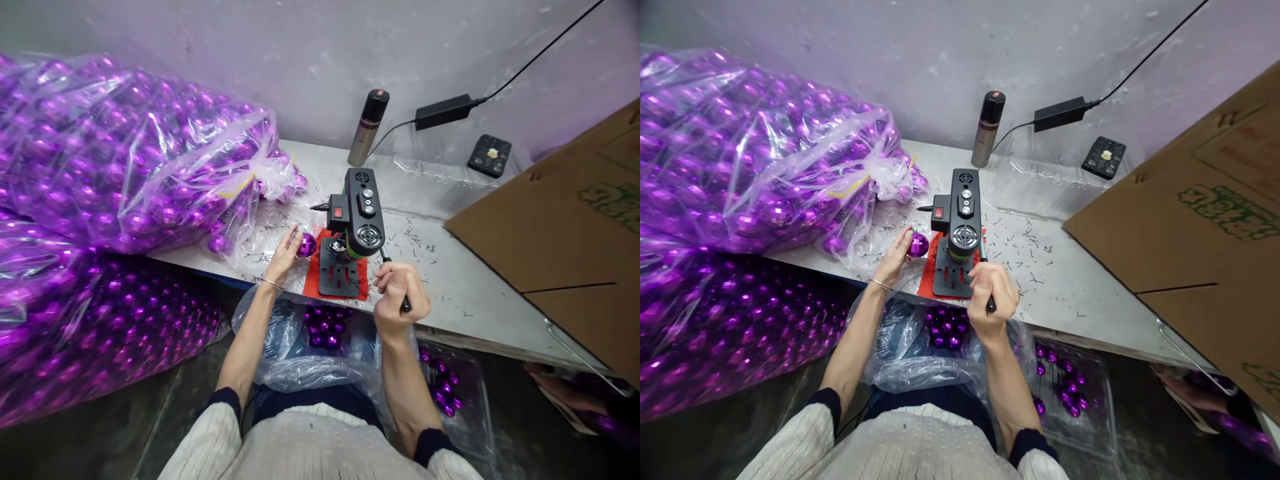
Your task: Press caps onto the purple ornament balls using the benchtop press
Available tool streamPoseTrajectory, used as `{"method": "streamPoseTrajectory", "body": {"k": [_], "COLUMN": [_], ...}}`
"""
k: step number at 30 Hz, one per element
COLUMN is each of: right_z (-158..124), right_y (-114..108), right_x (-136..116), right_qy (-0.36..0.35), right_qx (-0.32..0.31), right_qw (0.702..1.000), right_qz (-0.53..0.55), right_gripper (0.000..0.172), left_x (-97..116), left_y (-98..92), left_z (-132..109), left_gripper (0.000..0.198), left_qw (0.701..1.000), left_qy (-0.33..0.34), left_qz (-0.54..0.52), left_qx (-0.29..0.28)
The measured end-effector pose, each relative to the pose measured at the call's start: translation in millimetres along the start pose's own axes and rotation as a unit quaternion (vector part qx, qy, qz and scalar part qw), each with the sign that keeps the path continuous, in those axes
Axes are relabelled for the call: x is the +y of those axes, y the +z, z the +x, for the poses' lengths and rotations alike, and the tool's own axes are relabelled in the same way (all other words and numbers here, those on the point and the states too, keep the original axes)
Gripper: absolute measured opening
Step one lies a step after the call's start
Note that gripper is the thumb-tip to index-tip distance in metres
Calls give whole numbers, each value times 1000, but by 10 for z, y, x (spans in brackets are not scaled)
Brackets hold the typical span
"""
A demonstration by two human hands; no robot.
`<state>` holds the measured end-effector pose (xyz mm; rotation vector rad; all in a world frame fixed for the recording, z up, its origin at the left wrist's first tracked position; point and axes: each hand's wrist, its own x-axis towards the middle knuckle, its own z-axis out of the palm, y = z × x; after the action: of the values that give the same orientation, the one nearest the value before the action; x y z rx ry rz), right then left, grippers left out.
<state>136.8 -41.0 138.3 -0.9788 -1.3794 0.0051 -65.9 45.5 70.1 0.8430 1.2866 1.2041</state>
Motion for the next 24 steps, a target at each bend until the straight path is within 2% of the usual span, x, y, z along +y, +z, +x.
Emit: {"method": "streamPoseTrajectory", "body": {"k": [4,7,9,12,14,18,21,24], "right_z": [84,85,69,47,45,80,111,116], "right_y": [0,-3,-8,-17,-20,-15,-10,-13], "right_x": [-48,-41,-26,-10,-13,-47,-64,-60], "right_qy": [-1,-11,-18,-23,-20,-8,-6,-16], "right_qx": [1,-3,-7,-11,-11,-8,-9,-11], "right_qw": [1000,1000,1000,1000,1000,1000,1000,1000], "right_qz": [-1,1,0,-11,-17,-16,-12,-13], "right_gripper": [32,32,32,32,32,31,31,31], "left_x": [-77,-159,-241,-375,-445,-523,-587,-687], "left_y": [176,219,235,270,304,393,474,532], "left_z": [-101,-150,-161,-164,-177,-253,-313,-324], "left_gripper": [48,48,51,52,54,58,58,65], "left_qw": [983,971,977,992,996,995,985,975], "left_qy": [-90,-95,-66,-12,12,85,151,190], "left_qz": [-120,-179,-172,-110,-74,-13,44,90], "left_qx": [-109,-129,-105,-53,-37,-51,-65,-68]}}
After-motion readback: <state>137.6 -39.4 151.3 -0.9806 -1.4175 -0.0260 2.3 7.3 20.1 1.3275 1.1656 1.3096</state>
